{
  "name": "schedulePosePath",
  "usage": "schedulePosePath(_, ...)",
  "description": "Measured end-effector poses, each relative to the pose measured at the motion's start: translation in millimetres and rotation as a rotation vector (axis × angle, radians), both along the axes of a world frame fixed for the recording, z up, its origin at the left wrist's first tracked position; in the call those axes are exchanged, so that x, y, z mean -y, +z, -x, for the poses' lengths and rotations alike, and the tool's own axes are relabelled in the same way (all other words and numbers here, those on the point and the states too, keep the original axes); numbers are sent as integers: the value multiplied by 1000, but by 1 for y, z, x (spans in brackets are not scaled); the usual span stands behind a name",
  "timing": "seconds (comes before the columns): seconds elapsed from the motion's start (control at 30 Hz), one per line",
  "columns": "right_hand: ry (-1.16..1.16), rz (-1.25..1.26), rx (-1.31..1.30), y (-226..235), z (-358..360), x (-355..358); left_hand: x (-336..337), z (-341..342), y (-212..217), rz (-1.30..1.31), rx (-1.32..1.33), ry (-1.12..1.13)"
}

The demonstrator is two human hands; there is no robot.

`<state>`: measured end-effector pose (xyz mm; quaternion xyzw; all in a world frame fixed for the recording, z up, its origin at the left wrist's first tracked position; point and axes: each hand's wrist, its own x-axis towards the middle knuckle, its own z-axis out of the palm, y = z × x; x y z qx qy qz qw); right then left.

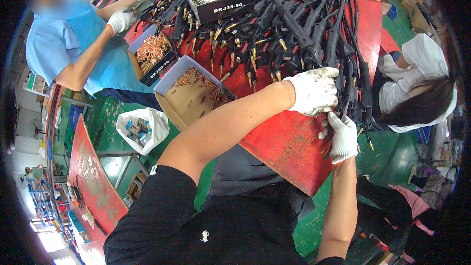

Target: Assembling or preparing electrical connectors or welding torch components by inserting parts and tightening them using pliers.

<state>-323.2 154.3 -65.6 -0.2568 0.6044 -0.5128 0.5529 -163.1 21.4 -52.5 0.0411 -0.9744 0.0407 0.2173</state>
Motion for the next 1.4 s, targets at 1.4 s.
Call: schedulePosePath(1.4,-121,154,-188,-13,-24,-28,-113,-77,29,-202,-147,385)
